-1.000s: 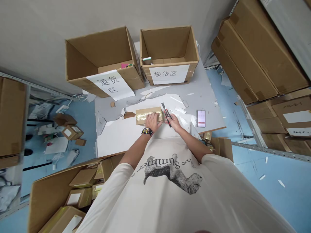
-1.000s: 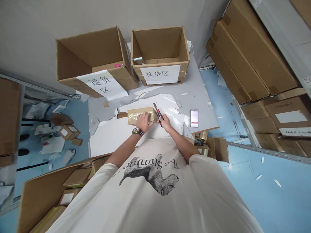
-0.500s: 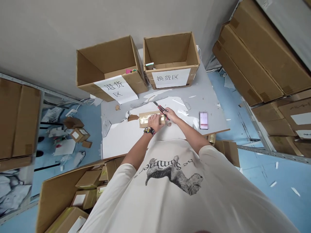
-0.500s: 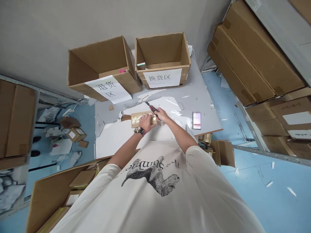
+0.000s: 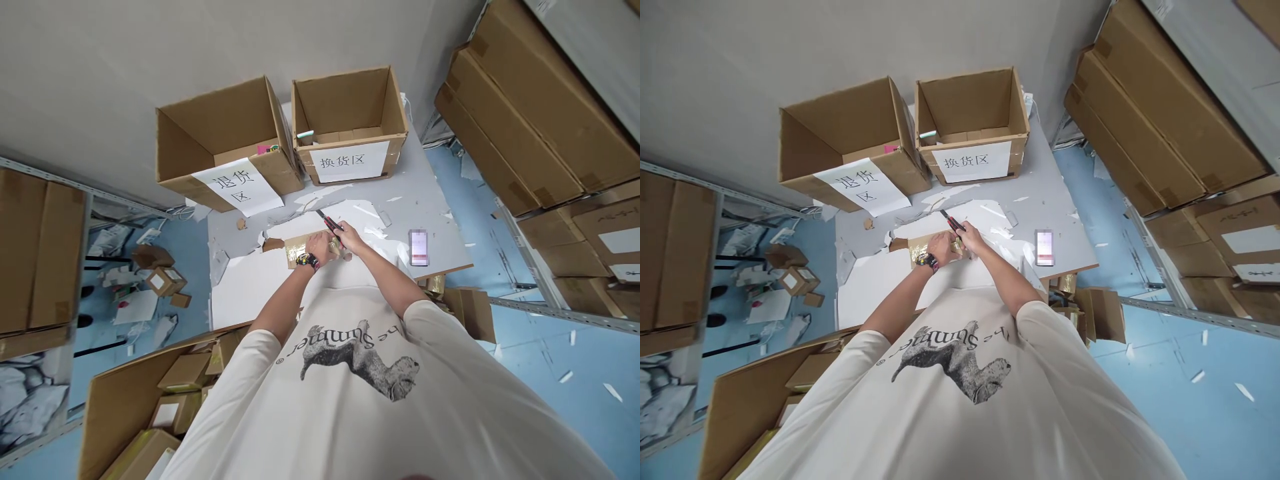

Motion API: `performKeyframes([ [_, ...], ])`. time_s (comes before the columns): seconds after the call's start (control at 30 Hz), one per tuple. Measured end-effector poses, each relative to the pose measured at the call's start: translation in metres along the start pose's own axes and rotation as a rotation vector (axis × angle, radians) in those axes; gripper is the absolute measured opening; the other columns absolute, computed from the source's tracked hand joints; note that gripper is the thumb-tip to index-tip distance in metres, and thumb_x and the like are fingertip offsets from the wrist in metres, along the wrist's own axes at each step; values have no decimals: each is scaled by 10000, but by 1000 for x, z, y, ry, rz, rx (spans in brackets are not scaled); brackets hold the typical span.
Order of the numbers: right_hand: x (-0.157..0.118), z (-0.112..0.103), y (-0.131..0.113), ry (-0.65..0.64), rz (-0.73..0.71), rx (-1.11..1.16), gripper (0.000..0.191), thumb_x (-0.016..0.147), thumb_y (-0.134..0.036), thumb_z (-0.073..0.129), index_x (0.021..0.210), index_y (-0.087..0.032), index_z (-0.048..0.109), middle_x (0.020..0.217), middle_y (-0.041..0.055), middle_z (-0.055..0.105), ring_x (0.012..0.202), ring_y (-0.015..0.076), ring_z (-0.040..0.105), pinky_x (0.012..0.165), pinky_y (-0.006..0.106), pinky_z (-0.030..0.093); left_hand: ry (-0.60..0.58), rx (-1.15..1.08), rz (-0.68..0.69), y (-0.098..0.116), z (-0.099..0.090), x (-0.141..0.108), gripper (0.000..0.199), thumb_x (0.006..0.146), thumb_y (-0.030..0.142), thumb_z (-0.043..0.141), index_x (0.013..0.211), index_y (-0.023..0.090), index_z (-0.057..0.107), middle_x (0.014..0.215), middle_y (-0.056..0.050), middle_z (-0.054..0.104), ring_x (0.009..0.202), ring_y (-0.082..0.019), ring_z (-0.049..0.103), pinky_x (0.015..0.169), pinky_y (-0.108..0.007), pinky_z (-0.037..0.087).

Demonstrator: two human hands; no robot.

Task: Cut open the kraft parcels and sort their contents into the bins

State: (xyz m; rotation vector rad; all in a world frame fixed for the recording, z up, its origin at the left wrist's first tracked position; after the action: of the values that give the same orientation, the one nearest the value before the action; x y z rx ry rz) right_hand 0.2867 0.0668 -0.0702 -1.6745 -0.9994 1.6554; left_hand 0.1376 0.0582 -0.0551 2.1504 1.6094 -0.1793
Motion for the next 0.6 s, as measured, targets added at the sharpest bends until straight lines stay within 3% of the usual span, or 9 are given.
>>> performKeyframes([
  [0.13, -5, 5, -5, 23, -13, -47, 89, 1084, -200, 660, 1079, -281, 624, 1000, -58, 837, 500, 108, 561, 448, 241, 451, -15, 8, -11, -3, 2, -3, 497, 903, 571, 939, 1246, 220, 860, 1374, -195, 810, 1386, -470, 698, 1238, -552, 515],
  [0.23, -9, 5, -8, 26, -8, -50, 95, 1078, -197, 661, 1107, -285, 637, 1034, -53, 856, 529, 120, 575, 492, 262, 498, 9, 42, 4, -1, 4, -10, 587, 920, 594, 921, 1361, 213, 848, 1465, -207, 766, 1444, -483, 638, 1268, -584, 495],
  [0.43, -12, 5, -6, 33, 8, -37, 68, 1103, -234, 661, 1136, -281, 625, 1059, -34, 874, 568, 119, 593, 488, 238, 466, 44, 88, 42, 8, 7, -26, 788, 894, 596, 965, 1538, 196, 749, 1581, -203, 659, 1509, -444, 561, 1335, -543, 478],
  [0.6, -14, 5, -2, 17, 13, -16, 65, 1102, -248, 667, 1103, -283, 611, 1094, -31, 885, 502, 106, 532, 458, 249, 429, 68, 154, -36, 15, 11, -37, 764, 922, 498, 975, 1585, 217, 718, 1821, -218, 510, 1650, -466, 493, 1353, -569, 477],
])
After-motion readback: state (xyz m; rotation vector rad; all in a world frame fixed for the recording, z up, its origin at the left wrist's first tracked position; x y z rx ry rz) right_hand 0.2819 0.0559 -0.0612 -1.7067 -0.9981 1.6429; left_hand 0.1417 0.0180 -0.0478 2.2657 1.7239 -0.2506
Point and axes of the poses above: each hand's wrist, its own x-axis towards the middle knuckle, its own z-axis out of the palm, y = z × x, the point moved 5 cm from there along x, towards the middle knuckle
